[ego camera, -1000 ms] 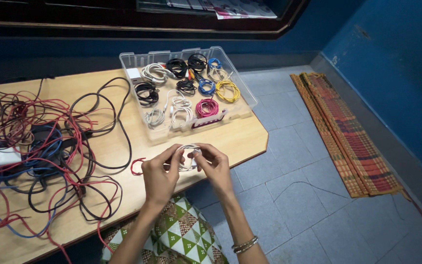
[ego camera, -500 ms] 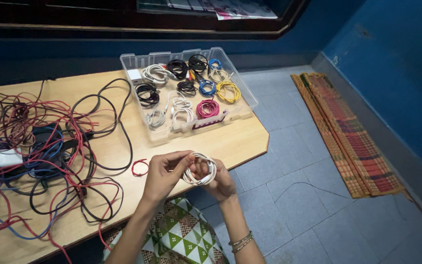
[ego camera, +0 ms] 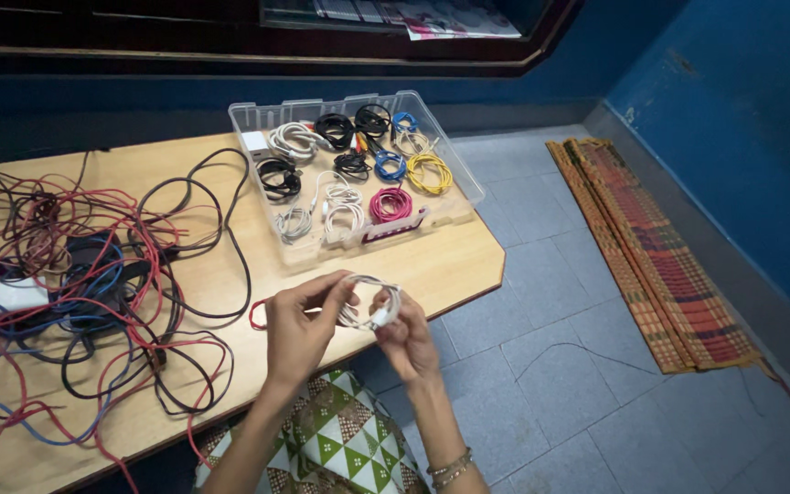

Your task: The person untangles and coils multiple cables on a table, then places them into a clear plastic organizer box. They handle white and red cables, separating them from a tangled pile and arranging them neatly in the box.

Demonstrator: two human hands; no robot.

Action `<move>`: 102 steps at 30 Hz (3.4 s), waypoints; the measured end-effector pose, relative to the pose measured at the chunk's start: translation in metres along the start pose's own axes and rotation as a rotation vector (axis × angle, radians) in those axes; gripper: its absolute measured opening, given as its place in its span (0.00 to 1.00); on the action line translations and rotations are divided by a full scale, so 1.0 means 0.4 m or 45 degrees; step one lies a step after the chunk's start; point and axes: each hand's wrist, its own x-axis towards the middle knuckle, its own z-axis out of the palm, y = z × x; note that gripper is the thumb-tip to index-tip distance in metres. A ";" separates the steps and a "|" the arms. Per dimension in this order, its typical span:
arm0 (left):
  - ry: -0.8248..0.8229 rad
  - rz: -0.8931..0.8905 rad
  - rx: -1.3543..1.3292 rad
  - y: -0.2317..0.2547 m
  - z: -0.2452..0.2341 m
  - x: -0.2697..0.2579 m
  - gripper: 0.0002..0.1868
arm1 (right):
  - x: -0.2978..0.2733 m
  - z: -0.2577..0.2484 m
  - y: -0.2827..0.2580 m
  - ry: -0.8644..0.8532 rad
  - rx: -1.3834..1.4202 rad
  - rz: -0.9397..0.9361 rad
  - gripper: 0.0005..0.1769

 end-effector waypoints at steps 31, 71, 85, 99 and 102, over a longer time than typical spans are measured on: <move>-0.131 0.340 0.657 -0.196 0.112 0.079 0.22 | 0.543 -0.229 -0.512 0.361 -2.029 -0.464 0.08; 0.019 0.420 0.954 -0.034 -0.141 -0.013 0.32 | 0.311 0.191 -0.037 -0.242 -2.084 -0.870 0.15; 0.386 0.142 1.600 -0.023 -0.550 -0.102 0.35 | 0.205 0.490 0.288 -1.322 -2.292 -0.953 0.23; 0.389 0.232 1.547 -0.079 -0.537 -0.109 0.25 | 0.208 0.324 0.167 -0.304 -1.986 -0.325 0.06; 0.388 0.218 1.524 -0.042 -0.520 -0.116 0.26 | 0.147 0.265 0.181 -0.635 -2.323 -0.315 0.11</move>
